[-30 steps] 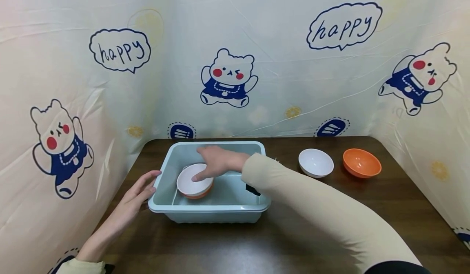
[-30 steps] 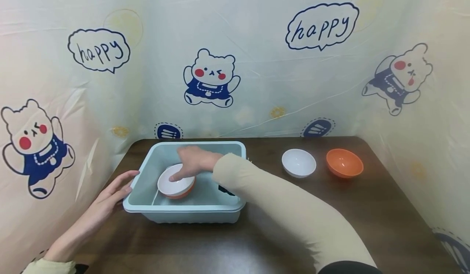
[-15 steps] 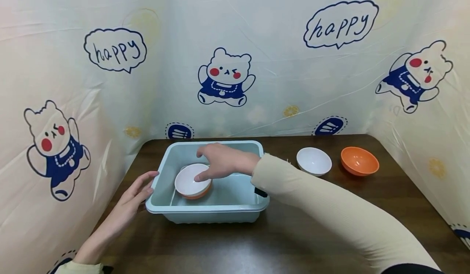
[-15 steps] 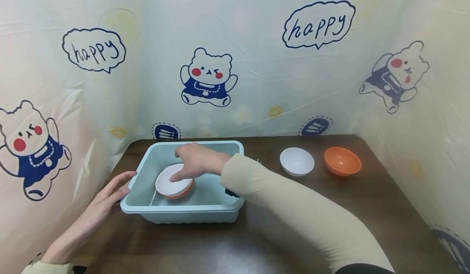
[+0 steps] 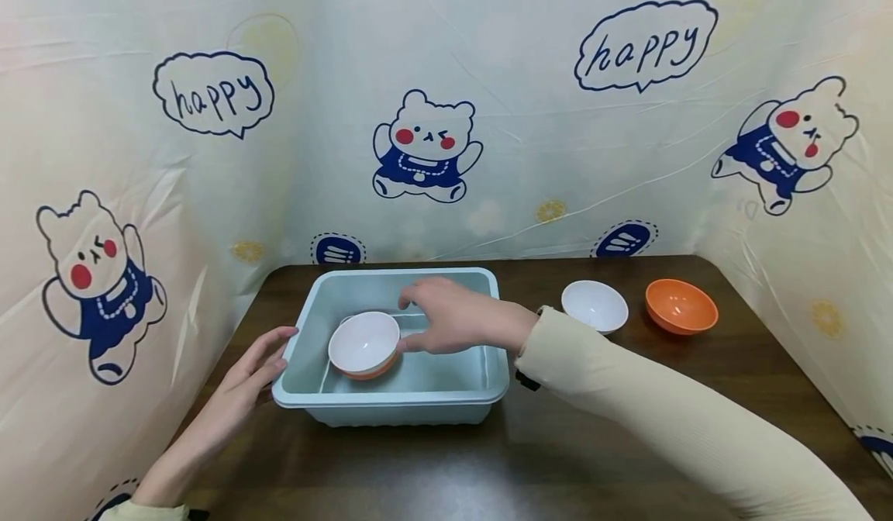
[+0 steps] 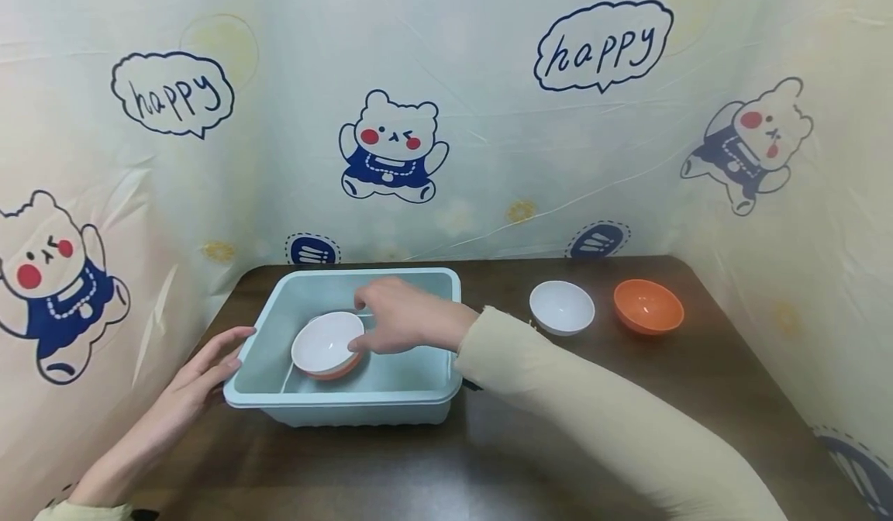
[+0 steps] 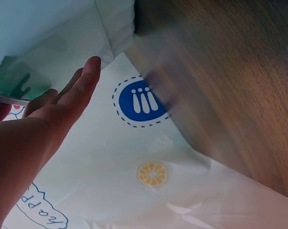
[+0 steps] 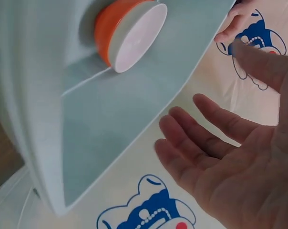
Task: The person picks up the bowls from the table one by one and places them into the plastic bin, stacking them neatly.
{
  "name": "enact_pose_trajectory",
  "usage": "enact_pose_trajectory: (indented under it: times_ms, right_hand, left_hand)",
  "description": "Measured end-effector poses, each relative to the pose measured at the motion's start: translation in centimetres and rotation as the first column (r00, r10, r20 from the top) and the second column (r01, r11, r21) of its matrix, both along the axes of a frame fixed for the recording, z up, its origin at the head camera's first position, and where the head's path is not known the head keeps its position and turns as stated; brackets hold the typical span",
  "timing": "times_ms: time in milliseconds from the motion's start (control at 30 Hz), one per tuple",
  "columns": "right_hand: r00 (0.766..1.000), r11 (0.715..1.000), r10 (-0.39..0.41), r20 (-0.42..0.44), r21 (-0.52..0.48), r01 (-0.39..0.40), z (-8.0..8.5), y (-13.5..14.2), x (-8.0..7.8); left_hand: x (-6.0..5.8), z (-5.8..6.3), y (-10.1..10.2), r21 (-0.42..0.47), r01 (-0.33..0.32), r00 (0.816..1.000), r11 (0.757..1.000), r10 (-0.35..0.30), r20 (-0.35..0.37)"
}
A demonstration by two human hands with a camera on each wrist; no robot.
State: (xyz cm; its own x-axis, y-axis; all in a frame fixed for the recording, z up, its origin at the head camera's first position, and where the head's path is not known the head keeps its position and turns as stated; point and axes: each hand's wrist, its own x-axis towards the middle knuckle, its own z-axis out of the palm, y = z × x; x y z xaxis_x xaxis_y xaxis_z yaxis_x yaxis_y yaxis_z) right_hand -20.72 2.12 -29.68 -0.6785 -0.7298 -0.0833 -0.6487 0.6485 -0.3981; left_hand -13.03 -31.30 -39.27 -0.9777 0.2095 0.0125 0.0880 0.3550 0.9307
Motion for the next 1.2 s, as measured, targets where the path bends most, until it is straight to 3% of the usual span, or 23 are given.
enact_pose_trajectory:
  times_ms: [400, 767, 1200]
  right_hand:
    - [0.998, 0.987, -0.036, -0.058, -0.156, 0.027, -0.9, 2.0, 1.6]
    - [0.993, 0.978, -0.069, -0.099, -0.204, 0.047, -0.4, 4.8, 3.6]
    - [0.981, 0.934, -0.157, -0.115, -0.342, 0.109, -1.7, 8.3, 5.2]
  left_hand:
    - [0.3, -0.3, -0.2, 0.005, -0.007, 1.000, 1.000, 0.007, 0.013]
    - [0.2, 0.3, -0.3, -0.054, -0.017, 1.000, 0.998, 0.018, 0.019]
    - [-0.2, 0.9, 0.0, -0.066, -0.012, 0.999, 0.998, 0.015, 0.050]
